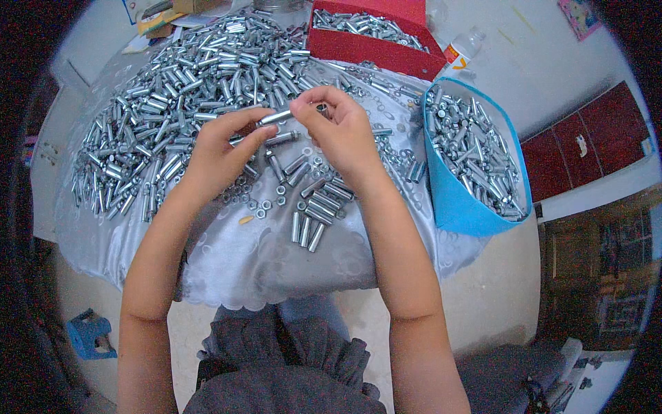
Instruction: The person repeatedly picks up cylindrical metal fasteners and small washers from a large pile on a table. They insert the washers into the fasteners by hand and place the assembled units into a blue container. The process is continuous and repetitive throughout the clip.
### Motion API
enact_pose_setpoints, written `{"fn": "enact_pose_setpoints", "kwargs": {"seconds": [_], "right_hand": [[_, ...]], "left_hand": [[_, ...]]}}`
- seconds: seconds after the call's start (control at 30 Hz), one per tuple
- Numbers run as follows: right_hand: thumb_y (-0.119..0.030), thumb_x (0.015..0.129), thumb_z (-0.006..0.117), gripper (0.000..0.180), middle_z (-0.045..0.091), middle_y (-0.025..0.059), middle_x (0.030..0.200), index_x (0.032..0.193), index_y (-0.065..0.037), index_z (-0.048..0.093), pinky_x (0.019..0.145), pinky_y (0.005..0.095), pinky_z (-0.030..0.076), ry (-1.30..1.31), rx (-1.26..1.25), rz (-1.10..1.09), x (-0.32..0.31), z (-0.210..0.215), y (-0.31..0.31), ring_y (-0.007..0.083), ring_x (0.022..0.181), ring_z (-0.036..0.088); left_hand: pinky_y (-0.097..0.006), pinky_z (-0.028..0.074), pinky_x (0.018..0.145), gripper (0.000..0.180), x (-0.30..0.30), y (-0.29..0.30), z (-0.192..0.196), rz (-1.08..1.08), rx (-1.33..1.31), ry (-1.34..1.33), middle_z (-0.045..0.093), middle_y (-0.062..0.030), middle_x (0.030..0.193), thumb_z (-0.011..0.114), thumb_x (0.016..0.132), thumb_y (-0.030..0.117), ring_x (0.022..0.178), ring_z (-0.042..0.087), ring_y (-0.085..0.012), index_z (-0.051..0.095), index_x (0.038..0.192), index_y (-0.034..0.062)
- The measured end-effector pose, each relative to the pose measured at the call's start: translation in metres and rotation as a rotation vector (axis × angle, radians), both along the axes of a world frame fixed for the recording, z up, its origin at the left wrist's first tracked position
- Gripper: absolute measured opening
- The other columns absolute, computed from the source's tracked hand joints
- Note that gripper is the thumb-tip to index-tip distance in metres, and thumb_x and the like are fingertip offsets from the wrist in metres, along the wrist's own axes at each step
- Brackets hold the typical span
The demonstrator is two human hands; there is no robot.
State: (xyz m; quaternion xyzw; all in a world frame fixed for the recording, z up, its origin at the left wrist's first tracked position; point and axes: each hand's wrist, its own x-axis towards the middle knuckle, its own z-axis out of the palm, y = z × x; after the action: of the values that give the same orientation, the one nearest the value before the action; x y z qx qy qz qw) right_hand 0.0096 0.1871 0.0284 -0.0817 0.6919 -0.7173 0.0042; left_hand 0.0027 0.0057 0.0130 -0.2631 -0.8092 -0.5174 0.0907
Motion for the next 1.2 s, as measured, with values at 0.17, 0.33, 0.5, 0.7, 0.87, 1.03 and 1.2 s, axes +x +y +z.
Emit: {"fn": "enact_pose_setpoints", "kwargs": {"seconds": [0.17,0.33,0.5,0.7,0.87,1.03,1.2], "right_hand": [[-0.017,0.082,0.06,0.016,0.05,-0.0023,0.066,0.09,-0.005,0.055,0.044,0.0167,0.029,-0.03,-0.109,0.047,0.001,-0.001,0.0,0.0025,0.052,0.04],[-0.014,0.082,0.061,0.014,0.052,-0.0013,0.067,0.089,-0.003,0.056,0.045,0.0171,0.031,-0.075,-0.213,0.066,0.001,-0.001,-0.001,0.0029,0.053,0.042],[-0.014,0.081,0.062,0.014,0.053,-0.0008,0.068,0.089,-0.003,0.057,0.047,0.0164,0.033,-0.023,-0.084,0.024,0.005,0.003,-0.004,0.0032,0.055,0.043],[-0.017,0.077,0.065,0.016,0.056,0.0007,0.067,0.084,-0.003,0.062,0.049,0.0208,0.037,0.187,0.128,-0.128,0.003,0.007,0.004,0.0055,0.057,0.048],[-0.019,0.071,0.065,0.019,0.058,0.0109,0.065,0.084,-0.005,0.064,0.056,0.0298,0.043,0.239,0.817,-0.327,-0.007,-0.001,0.029,0.019,0.058,0.055],[-0.019,0.072,0.061,0.022,0.062,0.0182,0.078,0.091,-0.009,0.065,0.068,0.0363,0.047,0.186,0.959,-0.16,-0.009,-0.013,0.027,0.0309,0.072,0.06],[-0.019,0.074,0.058,0.024,0.062,0.0189,0.086,0.097,-0.013,0.065,0.075,0.0388,0.047,0.175,1.106,-0.037,-0.007,-0.014,0.024,0.0321,0.081,0.06]], "left_hand": [[-0.023,0.044,0.064,0.025,0.003,0.003,-0.001,-0.048,0.007,-0.021,0.063,-0.0061,0.082,0.063,0.078,0.012,0.071,0.055,-0.01,0.061,0.102,0.0034],[-0.021,0.041,0.062,0.025,0.006,0.01,-0.003,-0.059,0.059,0.002,0.061,-0.003,0.08,0.062,0.079,0.014,0.068,0.052,-0.0085,0.06,0.102,0.0034],[-0.02,0.033,0.054,0.018,0.006,0.01,-0.001,-0.091,0.126,-0.12,0.048,0.0049,0.068,0.058,0.084,0.021,0.061,0.041,-0.0048,0.057,0.085,0.0029],[-0.021,0.031,0.052,0.031,0.007,0.011,-0.003,-0.082,0.281,-0.253,0.042,0.0038,0.061,0.051,0.087,0.031,0.059,0.037,-0.0049,0.056,0.077,0.0018],[-0.022,0.027,0.047,0.033,-0.004,0.007,-0.007,0.005,0.285,-0.215,0.038,0.0057,0.056,0.051,0.087,0.031,0.054,0.032,-0.0035,0.054,0.071,0.0022],[-0.023,0.025,0.045,0.035,-0.003,0.01,-0.012,0.046,0.285,-0.204,0.036,0.0064,0.054,0.051,0.087,0.031,0.051,0.029,-0.0031,0.051,0.067,0.003],[-0.023,0.025,0.045,0.035,-0.007,0.01,-0.016,0.026,0.275,-0.171,0.036,0.0058,0.054,0.052,0.087,0.031,0.052,0.03,-0.0032,0.051,0.066,0.0025]]}}
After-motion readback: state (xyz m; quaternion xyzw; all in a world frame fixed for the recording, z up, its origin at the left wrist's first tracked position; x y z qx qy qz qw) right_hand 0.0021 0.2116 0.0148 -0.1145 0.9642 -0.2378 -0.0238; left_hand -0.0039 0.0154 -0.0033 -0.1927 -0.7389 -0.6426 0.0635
